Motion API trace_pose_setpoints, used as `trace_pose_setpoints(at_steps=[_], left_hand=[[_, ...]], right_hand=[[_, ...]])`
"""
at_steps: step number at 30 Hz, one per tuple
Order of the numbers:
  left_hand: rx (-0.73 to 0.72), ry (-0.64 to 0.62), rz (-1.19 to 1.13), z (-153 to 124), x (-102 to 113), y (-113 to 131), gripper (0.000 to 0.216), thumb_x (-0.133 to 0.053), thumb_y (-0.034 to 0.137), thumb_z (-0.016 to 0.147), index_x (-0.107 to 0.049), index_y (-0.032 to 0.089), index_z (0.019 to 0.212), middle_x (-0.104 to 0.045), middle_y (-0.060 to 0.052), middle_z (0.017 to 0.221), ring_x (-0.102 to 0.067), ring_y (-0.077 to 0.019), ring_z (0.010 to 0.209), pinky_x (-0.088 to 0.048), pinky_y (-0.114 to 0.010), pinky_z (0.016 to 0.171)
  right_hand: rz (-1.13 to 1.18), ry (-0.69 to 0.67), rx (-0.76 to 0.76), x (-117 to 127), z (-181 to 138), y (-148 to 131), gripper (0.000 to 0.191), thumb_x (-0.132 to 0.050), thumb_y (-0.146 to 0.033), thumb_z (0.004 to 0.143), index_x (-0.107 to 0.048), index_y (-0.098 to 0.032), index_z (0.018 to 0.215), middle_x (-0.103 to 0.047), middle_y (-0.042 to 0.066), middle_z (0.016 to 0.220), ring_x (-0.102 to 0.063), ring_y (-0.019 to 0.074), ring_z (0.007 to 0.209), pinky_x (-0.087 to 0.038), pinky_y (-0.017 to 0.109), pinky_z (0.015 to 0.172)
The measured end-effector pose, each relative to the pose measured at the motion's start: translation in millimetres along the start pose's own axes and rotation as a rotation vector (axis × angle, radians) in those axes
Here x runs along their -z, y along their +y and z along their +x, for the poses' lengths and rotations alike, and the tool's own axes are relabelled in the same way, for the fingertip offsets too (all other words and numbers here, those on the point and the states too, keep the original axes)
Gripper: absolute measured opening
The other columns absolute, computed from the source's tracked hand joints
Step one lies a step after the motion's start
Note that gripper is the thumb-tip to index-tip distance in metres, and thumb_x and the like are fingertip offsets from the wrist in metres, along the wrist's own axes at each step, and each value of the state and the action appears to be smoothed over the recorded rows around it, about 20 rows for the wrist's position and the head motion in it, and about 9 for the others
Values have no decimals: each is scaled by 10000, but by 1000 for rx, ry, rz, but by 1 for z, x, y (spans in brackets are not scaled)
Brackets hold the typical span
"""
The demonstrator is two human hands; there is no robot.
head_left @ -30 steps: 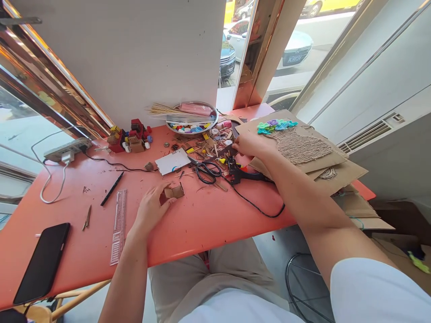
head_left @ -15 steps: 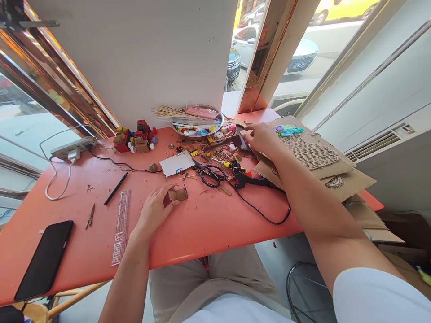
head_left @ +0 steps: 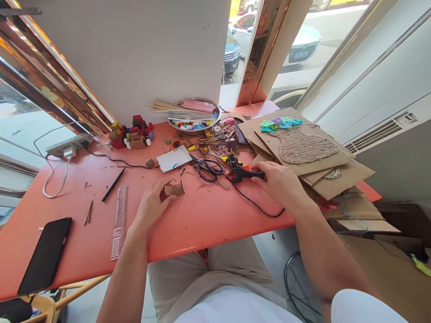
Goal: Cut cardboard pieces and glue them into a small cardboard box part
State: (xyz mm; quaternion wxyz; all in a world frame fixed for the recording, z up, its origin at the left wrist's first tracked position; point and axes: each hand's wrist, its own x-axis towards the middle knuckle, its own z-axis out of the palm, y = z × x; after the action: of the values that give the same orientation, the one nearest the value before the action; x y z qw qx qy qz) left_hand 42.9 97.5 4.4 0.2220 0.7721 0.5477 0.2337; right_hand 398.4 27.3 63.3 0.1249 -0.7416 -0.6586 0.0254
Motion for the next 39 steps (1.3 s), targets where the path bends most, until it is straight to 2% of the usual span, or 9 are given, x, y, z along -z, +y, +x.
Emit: trace_pose_setpoints(at_steps=[2,5,8,11,17,21,28,33,39], left_hand=[[13,-5,-6,0,2,2,441,-669,354,816,-723,268,1245,-814,-70,1254,-737,-318,1174,-590,-452,1024],[23,-25,-2,0,5,5,427,-675,349,806,-727,267,1221,-816,-69,1252,-738,-320,1166,-582,-463,1036],[16,-28,8,0,7,4,425,-674,357,813,-719,265,1226,-813,-69,1261,-735,-327,1178,-573,-481,1053],[8,-29,13,0,6,3,421,-670,363,826,-710,267,1234,-812,-69,1257,-737,-325,1175,-576,-484,1051],[11,-46,12,-1,7,6,424,-665,339,820,-711,276,1237,-809,-66,1267,-731,-326,1193,-579,-478,1048],[36,-41,16,-2,9,8,427,-681,347,812,-713,276,1231,-811,-68,1258,-739,-324,1170,-584,-465,1024],[111,-30,29,-2,14,11,500,-706,406,834,-684,273,1315,-835,-45,1058,-765,-300,995,-602,-429,925],[126,-28,34,-3,12,13,507,-699,401,831,-681,263,1319,-830,-58,1086,-757,-311,1046,-593,-433,946],[113,-14,40,-4,9,11,499,-696,400,833,-677,264,1313,-823,-72,1117,-751,-327,1076,-596,-444,946]], right_hand=[[-55,15,-18,-9,-5,-1,340,-623,-89,862,-776,-262,1112,-828,92,1107,-776,279,795,-513,342,618],[-86,-16,-45,-22,-7,-2,407,-541,-42,887,-762,-236,1169,-827,124,1091,-780,291,769,-502,351,587],[6,28,-4,-30,-6,4,372,-520,-51,894,-756,-215,1129,-830,137,1071,-799,316,884,-568,371,676],[157,142,57,-32,-7,16,324,-567,-92,874,-746,-222,1111,-836,121,1082,-800,319,975,-615,399,786],[306,325,23,-21,-12,29,192,-648,-233,890,-742,-241,1057,-820,55,873,-745,255,689,-588,374,652],[297,382,7,-20,-12,27,180,-655,-250,890,-739,-233,1049,-824,61,879,-741,245,679,-587,366,651],[182,335,73,-40,-22,24,253,-589,-149,874,-743,-245,1049,-850,90,1023,-812,299,883,-646,414,752],[138,293,50,-53,-28,21,267,-552,-119,877,-744,-250,1009,-853,90,1008,-817,300,887,-655,410,757],[173,301,-66,-54,-7,12,294,-525,-129,879,-751,-229,1039,-846,136,1096,-805,335,980,-639,463,835]])
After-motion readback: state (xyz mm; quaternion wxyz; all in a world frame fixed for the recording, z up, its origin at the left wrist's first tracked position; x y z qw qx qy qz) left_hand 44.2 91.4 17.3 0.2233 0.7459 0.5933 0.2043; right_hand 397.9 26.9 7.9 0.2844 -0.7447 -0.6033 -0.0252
